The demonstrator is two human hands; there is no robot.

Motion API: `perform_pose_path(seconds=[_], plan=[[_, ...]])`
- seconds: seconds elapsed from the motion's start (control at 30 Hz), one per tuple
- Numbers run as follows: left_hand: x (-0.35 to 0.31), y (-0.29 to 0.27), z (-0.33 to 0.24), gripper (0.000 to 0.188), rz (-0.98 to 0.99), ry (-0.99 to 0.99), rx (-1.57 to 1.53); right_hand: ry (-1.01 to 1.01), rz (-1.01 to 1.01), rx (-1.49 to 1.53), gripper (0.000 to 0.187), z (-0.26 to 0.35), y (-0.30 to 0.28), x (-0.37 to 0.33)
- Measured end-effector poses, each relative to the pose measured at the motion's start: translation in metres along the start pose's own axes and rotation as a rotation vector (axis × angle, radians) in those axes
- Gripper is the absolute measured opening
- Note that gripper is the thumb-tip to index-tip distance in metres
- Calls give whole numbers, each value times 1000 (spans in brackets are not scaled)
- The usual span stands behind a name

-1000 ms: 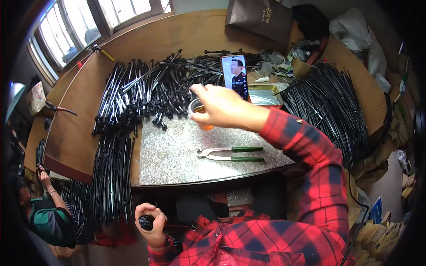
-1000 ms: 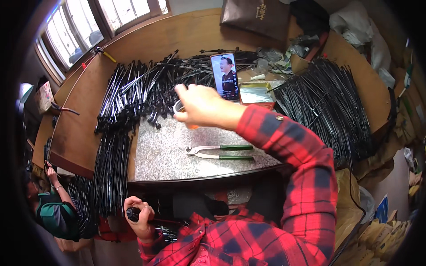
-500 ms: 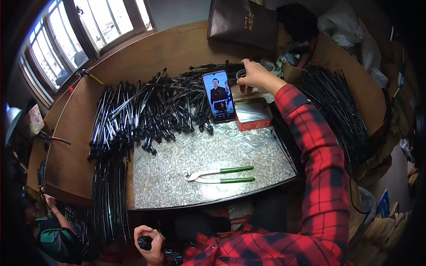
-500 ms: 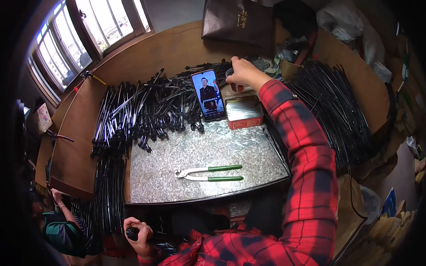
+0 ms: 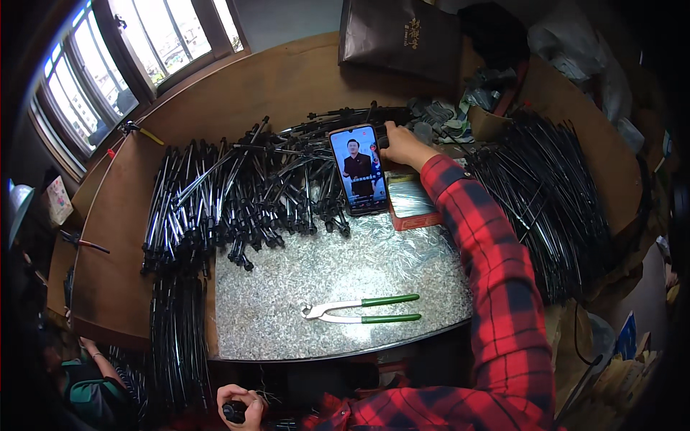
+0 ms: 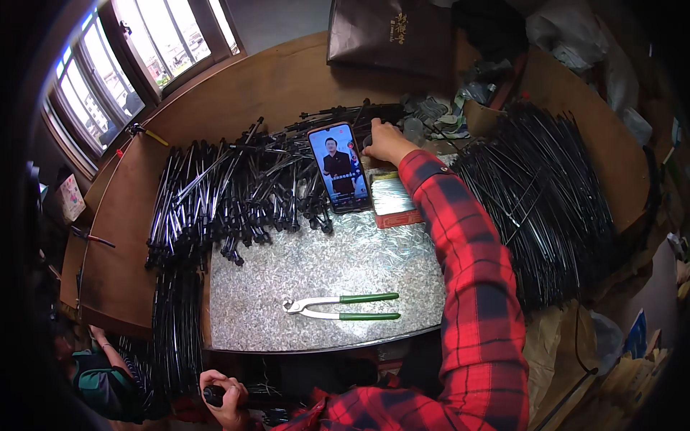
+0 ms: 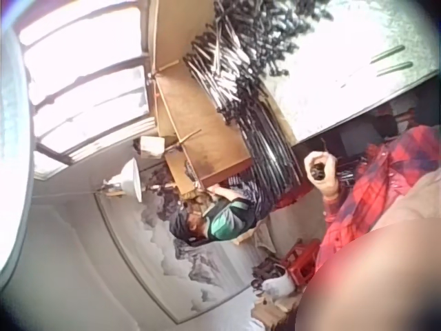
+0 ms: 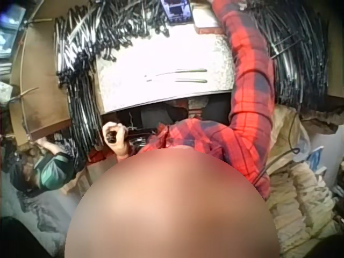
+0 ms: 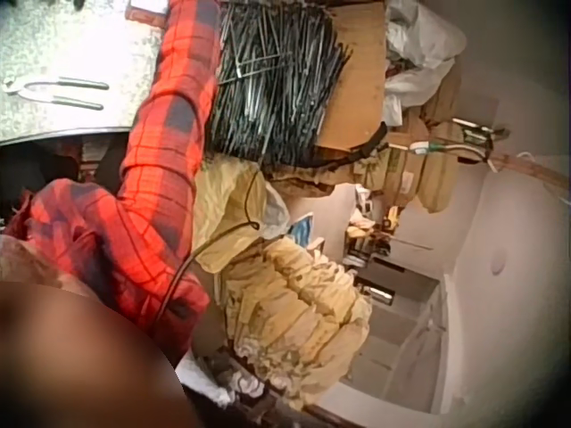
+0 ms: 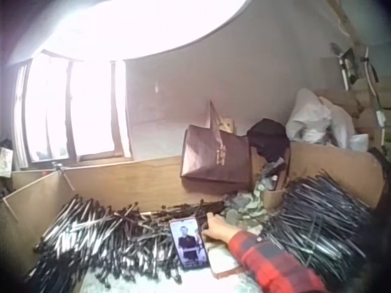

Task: The recorder is organizing, trimming with pliers, and bundling black composite rods in a manufacturing environment.

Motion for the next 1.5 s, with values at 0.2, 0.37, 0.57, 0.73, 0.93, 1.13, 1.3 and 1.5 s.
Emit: perform_pose_path(seconds=[0.2, 0.37, 0.57, 0.73, 0.93, 1.13, 1.3, 1.5], plan=[[4, 3, -2, 29, -6, -11, -15, 18, 11, -37, 76, -1, 7, 4], [2, 2, -3, 29, 6, -1, 2, 40, 30, -41, 77, -1, 5, 2], [-5, -3, -4, 29, 11, 8, -18, 126, -50, -37, 70, 13, -22, -12], [0, -10, 6, 30, 79, 87, -116, -69, -366, 47, 57, 51, -65, -48], [-13, -3, -36, 23, -62, 160, -334, -672, 225, 650, 25, 224, -76, -216], [-14, 0, -61, 9, 88, 514, -805, -511, 957, 1349, 43, 320, 0, -375], [-52, 10, -68, 18, 224, 587, -858, -117, 610, 2206, 52, 337, 33, -385], [-86, 16, -46, 71, 555, 572, -694, 161, 107, 2233, 30, 330, -8, -370]])
Point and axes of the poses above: each hand's wrist, its own x-axis towards the middle knuckle, its own y-axis out of the palm, z = x × y, the point moved 1 cm from there along x, towards the middle knuckle, and after that the axes turned 13 degrees about -y, right-handed, at the moved point
